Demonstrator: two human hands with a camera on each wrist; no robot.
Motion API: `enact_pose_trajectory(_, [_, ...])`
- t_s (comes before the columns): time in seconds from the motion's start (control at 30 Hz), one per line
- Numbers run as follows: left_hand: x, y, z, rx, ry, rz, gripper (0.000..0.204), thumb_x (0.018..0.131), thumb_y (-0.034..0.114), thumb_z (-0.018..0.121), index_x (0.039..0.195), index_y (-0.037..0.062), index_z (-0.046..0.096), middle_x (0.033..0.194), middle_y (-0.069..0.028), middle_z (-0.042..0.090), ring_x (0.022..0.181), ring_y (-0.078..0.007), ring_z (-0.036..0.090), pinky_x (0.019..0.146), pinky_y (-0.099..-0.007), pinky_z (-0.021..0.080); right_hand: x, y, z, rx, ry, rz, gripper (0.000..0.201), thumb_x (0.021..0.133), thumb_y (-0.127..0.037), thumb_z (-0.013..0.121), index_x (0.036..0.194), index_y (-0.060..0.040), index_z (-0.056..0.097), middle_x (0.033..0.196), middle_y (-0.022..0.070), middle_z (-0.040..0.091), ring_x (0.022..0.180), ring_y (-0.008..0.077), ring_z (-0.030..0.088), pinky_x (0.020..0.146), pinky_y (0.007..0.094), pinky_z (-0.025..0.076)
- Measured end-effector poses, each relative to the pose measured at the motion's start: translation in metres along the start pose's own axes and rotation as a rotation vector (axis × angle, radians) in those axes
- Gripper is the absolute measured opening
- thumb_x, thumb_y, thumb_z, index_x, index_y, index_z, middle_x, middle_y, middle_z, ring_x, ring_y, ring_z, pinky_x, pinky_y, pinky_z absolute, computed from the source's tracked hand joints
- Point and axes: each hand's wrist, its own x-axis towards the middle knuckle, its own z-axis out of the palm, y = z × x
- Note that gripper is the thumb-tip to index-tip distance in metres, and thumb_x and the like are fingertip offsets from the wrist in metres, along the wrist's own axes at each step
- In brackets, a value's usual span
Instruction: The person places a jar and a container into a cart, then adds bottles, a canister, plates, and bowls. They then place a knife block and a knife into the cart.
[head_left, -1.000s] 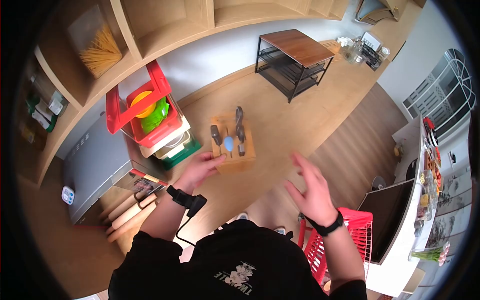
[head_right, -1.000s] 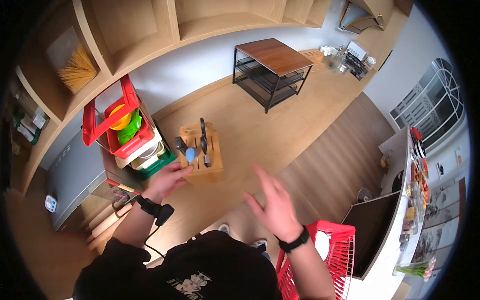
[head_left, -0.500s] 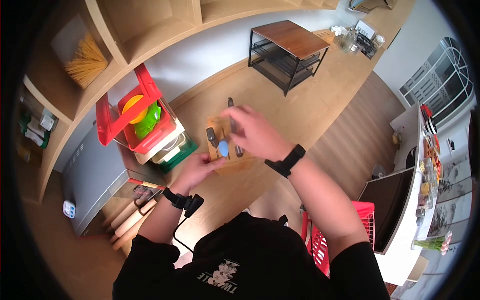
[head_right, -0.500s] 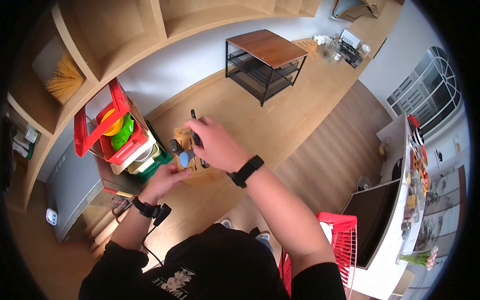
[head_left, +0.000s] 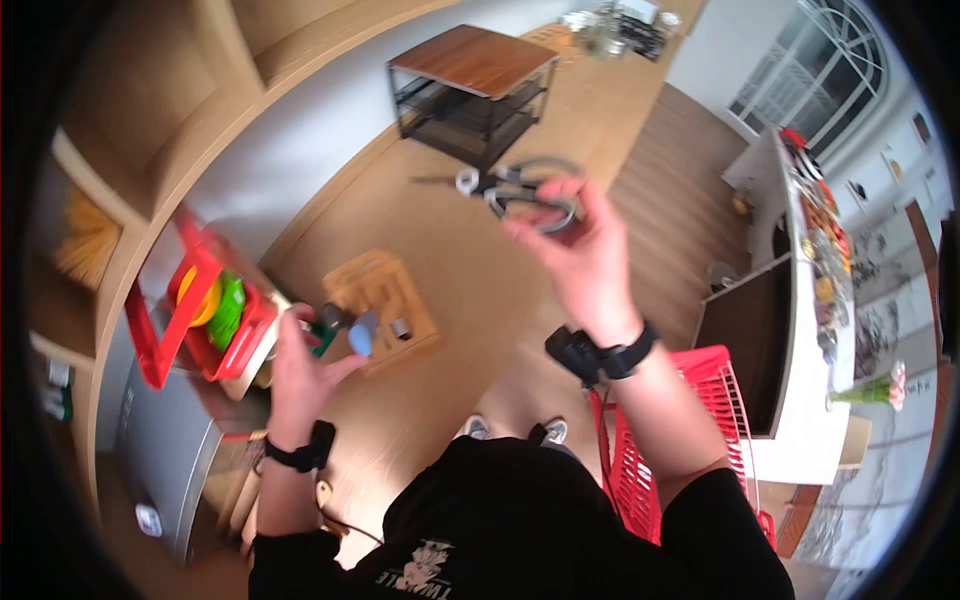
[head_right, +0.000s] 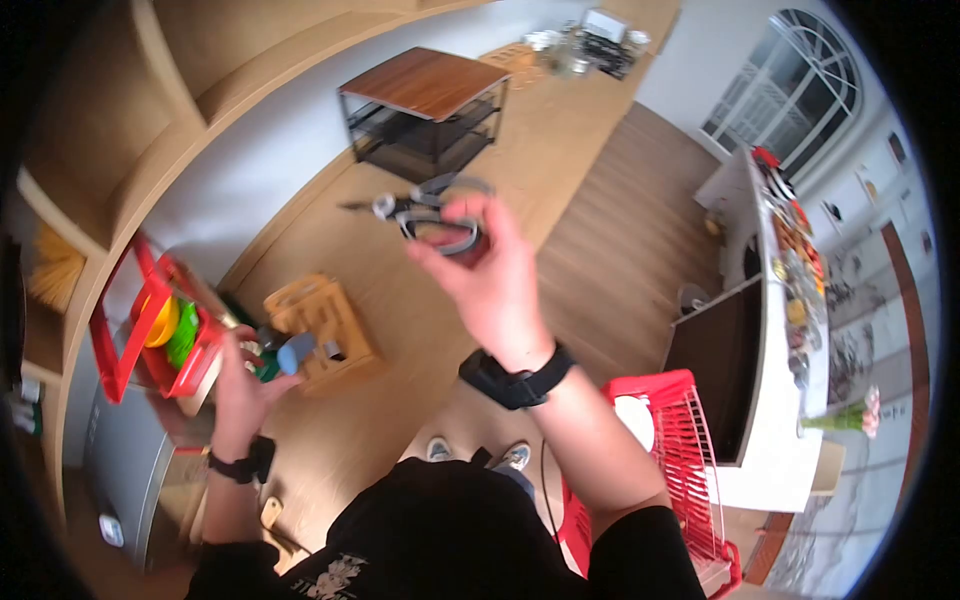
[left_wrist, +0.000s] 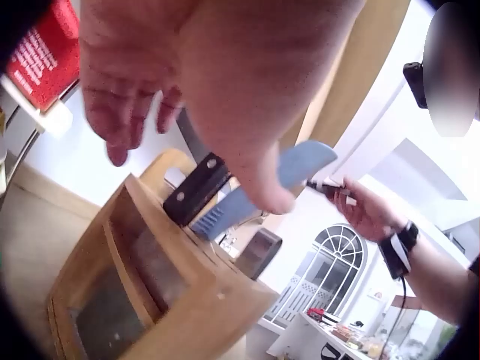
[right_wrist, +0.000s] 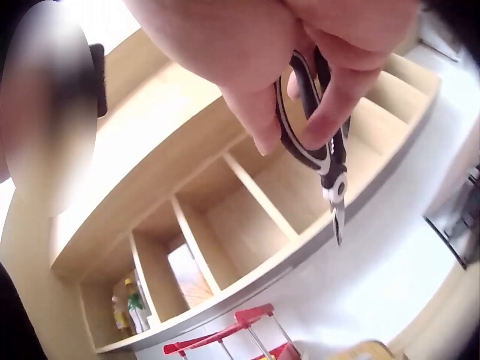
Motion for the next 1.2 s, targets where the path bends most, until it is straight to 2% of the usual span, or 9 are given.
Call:
enact_pose_trajectory(0.07, [0.014, 0.011, -0.012, -0.086, 0.004, 0.188, 0.106, 0.044, 0.012, 0.095, 0.135, 0.0041, 0.041, 0.134, -0.0120, 0.047, 0.084, -0.0210, 0.057, 0.067, -0.0319, 0.049, -0.021, 0.055, -0.028, -0.014, 0.098, 0.130, 0.034, 0.080, 0.005, 0.075, 0.102, -0.0040, 0.052, 0.090, 0.0040, 0.064, 0.084, 0.0097, 0.063, 0.075, 0.0241, 0.054])
enact_pose_trajectory(0.2, [0.042, 0.026, -0.022, -0.033, -0.217, 0.448, 0.100, 0.046, 0.012, 0.094, 0.134, 0.0077, 0.047, 0.126, -0.0107, 0.055, 0.092, -0.0226, 0.060, 0.071, -0.0317, 0.050, -0.074, 0.172, -0.052, 0.034, 0.292, 0.355, 0.031, 0.078, 0.003, 0.077, 0.099, -0.0045, 0.056, 0.095, 0.0052, 0.065, 0.089, 0.0123, 0.062, 0.079, 0.0256, 0.052])
enact_pose_trajectory(0.27, [0.047, 0.027, -0.015, -0.065, -0.239, 0.507, 0.080, 0.052, 0.014, 0.091, 0.123, 0.0071, 0.056, 0.110, -0.0110, 0.064, 0.091, -0.0261, 0.063, 0.072, -0.0337, 0.050, -0.090, 0.205, -0.050, -0.066, 0.330, 0.487, 0.033, 0.077, 0.002, 0.079, 0.100, -0.0043, 0.056, 0.097, 0.0057, 0.065, 0.089, 0.0114, 0.062, 0.078, 0.0250, 0.051])
enact_pose_trajectory(0.4, [0.048, 0.016, -0.006, -0.050, -0.249, 0.440, 0.049, 0.062, 0.011, 0.085, 0.105, 0.0038, 0.063, 0.094, -0.0118, 0.068, 0.086, -0.0305, 0.066, 0.073, -0.0364, 0.051, -0.100, 0.247, -0.033, -0.060, 0.461, 0.455, 0.036, 0.076, -0.009, 0.083, 0.100, -0.0050, 0.057, 0.095, 0.0067, 0.066, 0.088, 0.0146, 0.062, 0.080, 0.0281, 0.051])
enact_pose_trajectory(0.5, [0.047, 0.018, -0.004, -0.087, -0.187, 0.501, 0.038, 0.069, 0.016, 0.082, 0.100, 0.0038, 0.064, 0.090, -0.0128, 0.068, 0.082, -0.0319, 0.066, 0.069, -0.0365, 0.051, -0.101, 0.241, -0.020, -0.361, 0.359, 0.543, 0.044, 0.075, -0.019, 0.083, 0.106, -0.0048, 0.055, 0.098, 0.0112, 0.066, 0.092, 0.0221, 0.063, 0.085, 0.0335, 0.051])
enact_pose_trajectory(0.6, [0.047, 0.021, -0.007, -0.046, -0.182, 0.466, 0.037, 0.072, 0.020, 0.081, 0.099, 0.0025, 0.063, 0.090, -0.0133, 0.069, 0.082, -0.0321, 0.066, 0.071, -0.0375, 0.051, -0.099, 0.288, -0.013, -0.553, 0.074, 0.393, 0.052, 0.078, -0.014, 0.074, 0.122, -0.0040, 0.048, 0.119, 0.0222, 0.059, 0.108, 0.0365, 0.061, 0.093, 0.0415, 0.049])
enact_pose_trajectory(0.83, [0.055, 0.030, -0.032, -0.221, -0.161, 0.263, 0.033, 0.074, 0.013, 0.079, 0.100, 0.0014, 0.062, 0.090, -0.0121, 0.068, 0.080, -0.0283, 0.066, 0.074, -0.0342, 0.051, -0.086, 0.275, -0.013, -0.735, -0.204, 0.446, 0.064, 0.079, -0.007, 0.068, 0.137, -0.0063, 0.040, 0.128, 0.0268, 0.050, 0.113, 0.0446, 0.055, 0.098, 0.0459, 0.047])
enact_pose_trajectory(0.97, [0.060, 0.050, -0.060, -0.142, -0.187, 0.403, 0.034, 0.073, 0.016, 0.080, 0.097, 0.0007, 0.063, 0.087, -0.0109, 0.068, 0.078, -0.0248, 0.065, 0.073, -0.0316, 0.050, -0.084, 0.241, -0.026, -0.465, -0.095, 0.325, 0.055, 0.086, -0.008, 0.065, 0.136, -0.0091, 0.042, 0.120, 0.0208, 0.056, 0.100, 0.0349, 0.064, 0.086, 0.0416, 0.052])
enact_pose_trajectory(1.2, [0.077, 0.064, -0.101, -0.294, -0.091, 0.268, 0.029, 0.078, 0.012, 0.073, 0.100, -0.0008, 0.059, 0.088, -0.0052, 0.064, 0.082, -0.0159, 0.061, 0.074, -0.0286, 0.049, -0.083, 0.149, -0.038, -0.150, -0.127, 0.319, 0.040, 0.093, -0.011, 0.063, 0.129, -0.0071, 0.046, 0.098, 0.0086, 0.061, 0.074, 0.0123, 0.058, 0.068, 0.0272, 0.049])
